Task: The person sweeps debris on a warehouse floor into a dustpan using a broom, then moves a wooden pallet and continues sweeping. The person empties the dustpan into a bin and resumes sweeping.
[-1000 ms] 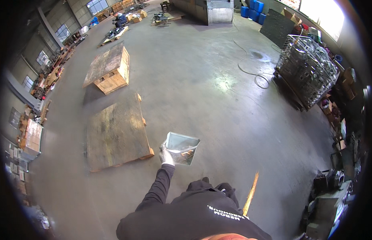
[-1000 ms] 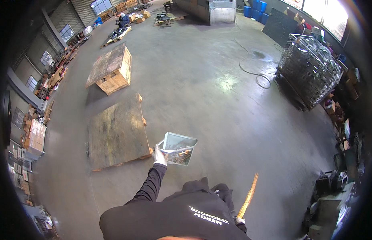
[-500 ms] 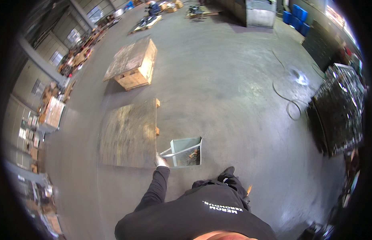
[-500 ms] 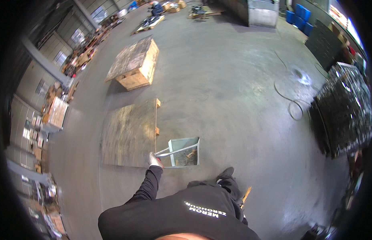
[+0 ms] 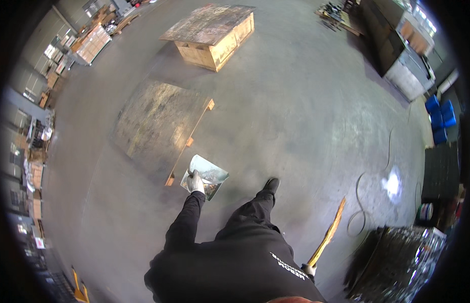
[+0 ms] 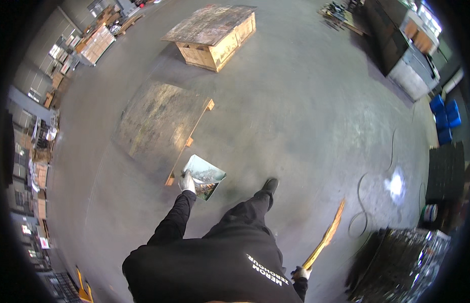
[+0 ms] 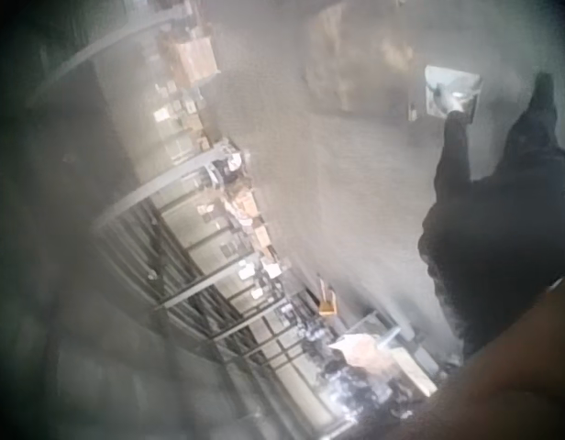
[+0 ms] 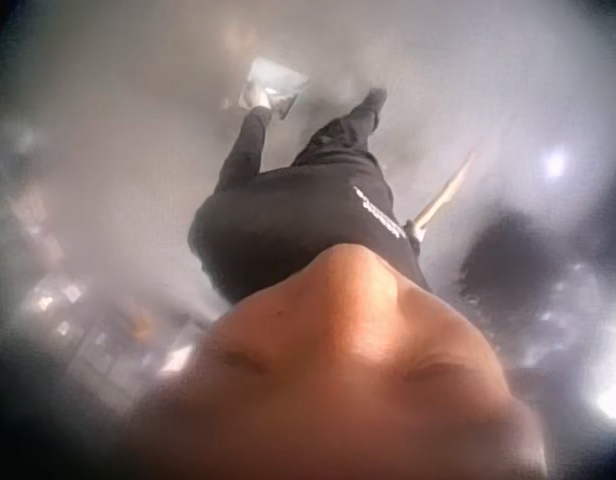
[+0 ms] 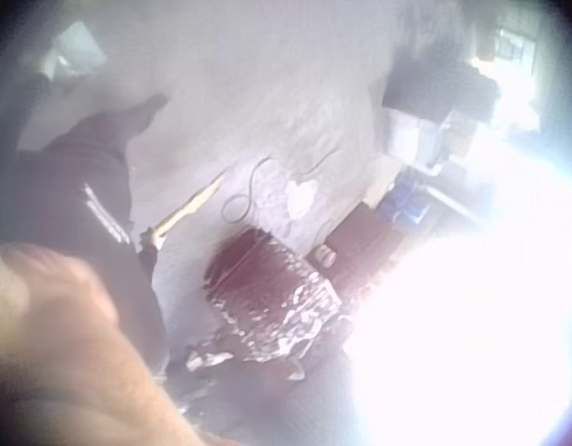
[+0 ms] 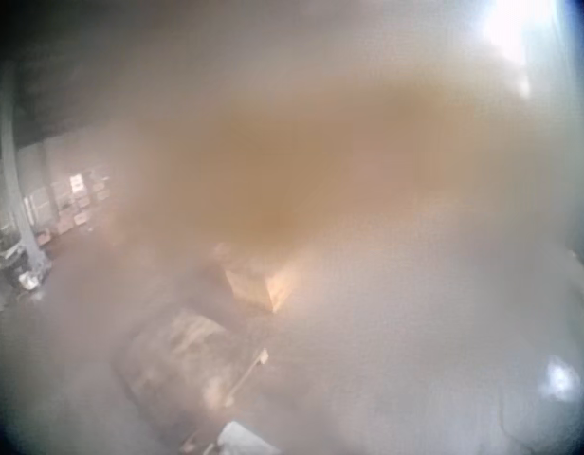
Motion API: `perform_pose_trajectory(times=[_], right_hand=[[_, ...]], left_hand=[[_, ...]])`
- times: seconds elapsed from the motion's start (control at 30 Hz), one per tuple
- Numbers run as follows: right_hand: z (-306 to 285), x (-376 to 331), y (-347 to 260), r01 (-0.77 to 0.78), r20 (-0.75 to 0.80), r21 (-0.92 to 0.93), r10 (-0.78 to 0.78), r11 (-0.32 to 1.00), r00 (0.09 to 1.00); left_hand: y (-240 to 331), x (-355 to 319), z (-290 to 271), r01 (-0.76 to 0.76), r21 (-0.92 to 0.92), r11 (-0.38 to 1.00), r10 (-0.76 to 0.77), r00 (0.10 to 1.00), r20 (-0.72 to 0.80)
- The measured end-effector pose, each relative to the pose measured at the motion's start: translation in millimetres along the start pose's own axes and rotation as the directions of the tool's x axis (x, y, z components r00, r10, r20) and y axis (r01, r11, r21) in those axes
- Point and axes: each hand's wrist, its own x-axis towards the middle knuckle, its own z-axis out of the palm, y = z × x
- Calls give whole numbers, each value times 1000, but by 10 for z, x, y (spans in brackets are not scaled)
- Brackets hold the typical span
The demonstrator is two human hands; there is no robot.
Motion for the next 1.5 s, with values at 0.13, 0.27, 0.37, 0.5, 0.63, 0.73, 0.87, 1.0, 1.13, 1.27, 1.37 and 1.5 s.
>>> perform_pose_trajectory(times=[0.13, 0.27, 0.37, 0.5, 0.63, 0.73, 0.87, 1.0, 1.13, 1.27, 1.37, 1.5], right_hand=[[382, 852, -670, 106, -5, -339, -115, 935, 993], [1212, 1513, -2005, 40, 116, -443, 13, 896, 993], [1880, 1891, -3143, 73, 216, -508, 45, 858, 975], [2384, 2548, -4381, 110, 295, -576, 80, 810, 952], [2422, 3366, -5320, 102, 272, -699, 131, 708, 953], [2388, 4001, -6121, 156, 277, -864, 193, 479, 941], [2607, 4789, -7635, 440, 409, -898, 333, -18, 849], [3025, 5146, -9024, -56, 296, -575, 271, 816, 916], [3474, 5400, -9966, -75, 230, -460, 200, 885, 952], [4058, 5911, -10462, -126, 133, -442, 204, 888, 970], [4475, 6348, -10711, -60, 128, -496, 141, 866, 982], [4951, 6699, -11224, 77, 142, -908, 129, 411, 981]], left_hand=[[873, 54, 1229, 40, -201, 979, -39, 999, 11], [1663, 271, 2534, 34, -475, 879, 11, 996, 91], [2249, 239, 3346, 94, -487, 868, -45, 993, 112], [2960, -61, 4264, 177, -616, 767, -5, 963, 271], [3893, -356, 5091, 358, -665, 655, -47, 898, 438], [4782, -562, 5730, 327, -728, 602, -58, 928, 369], [5575, -846, 6600, 255, -731, 633, -29, 951, 307], [5917, -783, 7540, 232, -661, 714, -42, 956, 291], [6452, -459, 8969, 134, -631, 764, 44, 965, 258], [7429, -337, 10302, 256, -602, 756, 76, 880, 469], [8543, -506, 11243, 405, -507, 761, -13, 791, 612], [9993, -1037, 12181, 310, -548, 777, 178, 726, 664]])
